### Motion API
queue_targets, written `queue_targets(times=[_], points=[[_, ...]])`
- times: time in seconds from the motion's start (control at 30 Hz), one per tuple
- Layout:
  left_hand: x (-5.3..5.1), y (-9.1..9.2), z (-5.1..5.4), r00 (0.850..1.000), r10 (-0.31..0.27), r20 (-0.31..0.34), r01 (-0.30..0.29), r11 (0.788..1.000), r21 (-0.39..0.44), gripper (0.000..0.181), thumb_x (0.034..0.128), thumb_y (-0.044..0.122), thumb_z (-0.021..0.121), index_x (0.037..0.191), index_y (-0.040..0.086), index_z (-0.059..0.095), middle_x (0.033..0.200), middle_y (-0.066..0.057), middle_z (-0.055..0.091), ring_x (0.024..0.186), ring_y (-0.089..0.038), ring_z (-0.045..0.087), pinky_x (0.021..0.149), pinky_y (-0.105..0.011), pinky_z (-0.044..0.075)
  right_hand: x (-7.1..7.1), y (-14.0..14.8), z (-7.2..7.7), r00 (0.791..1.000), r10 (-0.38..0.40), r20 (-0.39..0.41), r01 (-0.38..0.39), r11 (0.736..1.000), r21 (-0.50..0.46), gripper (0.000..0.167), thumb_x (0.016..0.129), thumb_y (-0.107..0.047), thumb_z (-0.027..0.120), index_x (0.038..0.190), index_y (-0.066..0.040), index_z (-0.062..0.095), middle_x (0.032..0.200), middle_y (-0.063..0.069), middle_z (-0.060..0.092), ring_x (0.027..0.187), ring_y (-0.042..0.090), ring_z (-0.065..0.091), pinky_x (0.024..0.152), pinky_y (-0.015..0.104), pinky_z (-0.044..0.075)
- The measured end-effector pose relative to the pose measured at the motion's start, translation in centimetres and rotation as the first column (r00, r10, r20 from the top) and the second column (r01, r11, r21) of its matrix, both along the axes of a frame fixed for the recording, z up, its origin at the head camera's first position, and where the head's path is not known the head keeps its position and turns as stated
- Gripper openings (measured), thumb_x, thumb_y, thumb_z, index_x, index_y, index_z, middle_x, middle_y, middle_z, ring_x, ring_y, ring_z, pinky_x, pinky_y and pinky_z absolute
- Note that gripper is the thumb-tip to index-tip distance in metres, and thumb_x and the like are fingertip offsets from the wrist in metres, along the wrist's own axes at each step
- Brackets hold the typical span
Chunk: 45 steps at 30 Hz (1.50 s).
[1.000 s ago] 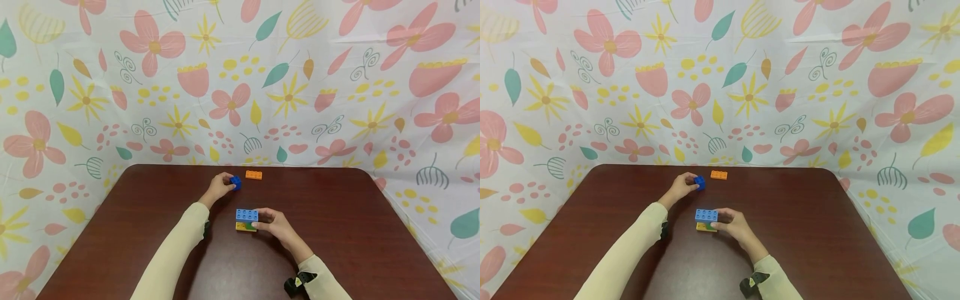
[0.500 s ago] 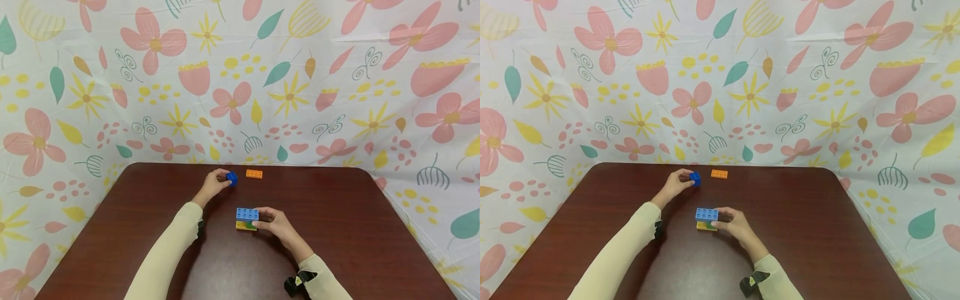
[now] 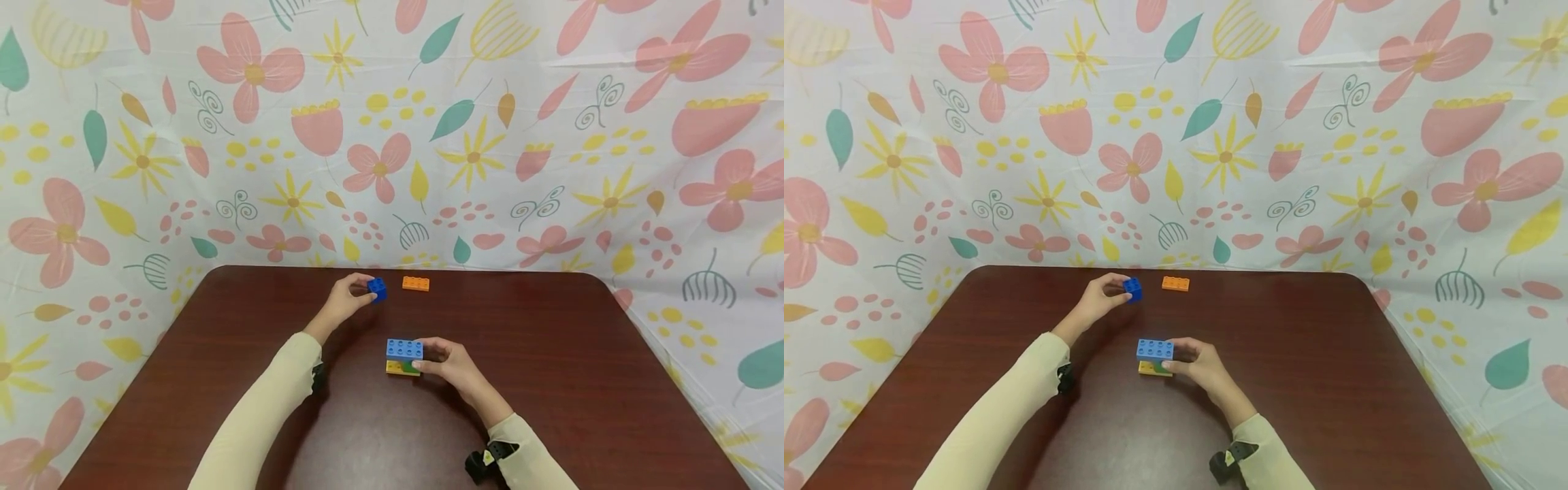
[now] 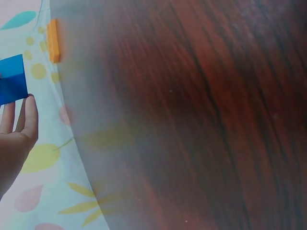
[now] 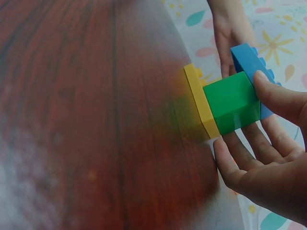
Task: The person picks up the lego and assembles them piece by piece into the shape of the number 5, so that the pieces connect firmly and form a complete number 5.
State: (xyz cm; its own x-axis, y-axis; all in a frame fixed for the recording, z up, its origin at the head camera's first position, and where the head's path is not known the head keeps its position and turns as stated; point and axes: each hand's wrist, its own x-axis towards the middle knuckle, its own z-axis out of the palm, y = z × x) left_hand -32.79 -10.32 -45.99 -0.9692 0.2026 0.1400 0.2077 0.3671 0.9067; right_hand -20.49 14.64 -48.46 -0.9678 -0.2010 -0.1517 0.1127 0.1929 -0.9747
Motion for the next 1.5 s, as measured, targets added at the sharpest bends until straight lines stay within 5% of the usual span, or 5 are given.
queue_targets(times=[0.4,0.8,1.13,1.5], points=[[2.1,-0.5,1.7,0.990,-0.138,-0.027,0.139,0.986,0.088,0.033,0.0872,0.011,0.072,0.119,0.011,0.064,0.115,-0.009,0.063,0.108,-0.028,0.060,0.086,-0.040,0.053,0.0,-0.2,0.1,1.000,-0.005,0.003,0.005,1.000,0.005,0.045,0.078,-0.019,0.081,0.118,-0.006,0.066,0.111,0.008,0.068,0.097,0.021,0.062,0.079,0.033,0.053],[4.7,-0.1,2.8,0.957,-0.286,-0.052,0.291,0.945,0.147,0.037,0.0880,0.009,0.070,0.123,0.004,0.060,0.119,-0.016,0.062,0.111,-0.032,0.058,0.087,-0.039,0.053,0.0,0.1,-0.3,1.000,-0.006,-0.011,0.005,1.000,-0.013,0.044,0.079,-0.017,0.080,0.118,-0.006,0.066,0.113,0.009,0.067,0.098,0.021,0.063,0.080,0.034,0.053],[5.9,-0.2,3.7,0.941,-0.336,-0.041,0.338,0.934,0.117,0.034,0.0881,0.011,0.070,0.121,0.011,0.062,0.116,-0.007,0.064,0.107,-0.024,0.060,0.090,-0.036,0.052,0.0,0.0,-0.1,0.999,0.000,-0.032,0.000,1.000,-0.024,0.044,0.081,-0.016,0.078,0.121,-0.004,0.064,0.115,0.010,0.066,0.097,0.021,0.062,0.080,0.035,0.054],[7.5,-0.3,3.6,0.914,-0.405,-0.035,0.406,0.909,0.095,0.037,0.0880,0.008,0.070,0.123,0.006,0.060,0.117,-0.013,0.063,0.109,-0.028,0.060,0.093,-0.042,0.050,-0.1,0.0,-0.2,1.000,0.006,-0.015,-0.006,1.000,-0.012,0.044,0.080,-0.018,0.079,0.119,-0.004,0.064,0.111,0.010,0.068,0.097,0.022,0.063,0.082,0.035,0.054]])
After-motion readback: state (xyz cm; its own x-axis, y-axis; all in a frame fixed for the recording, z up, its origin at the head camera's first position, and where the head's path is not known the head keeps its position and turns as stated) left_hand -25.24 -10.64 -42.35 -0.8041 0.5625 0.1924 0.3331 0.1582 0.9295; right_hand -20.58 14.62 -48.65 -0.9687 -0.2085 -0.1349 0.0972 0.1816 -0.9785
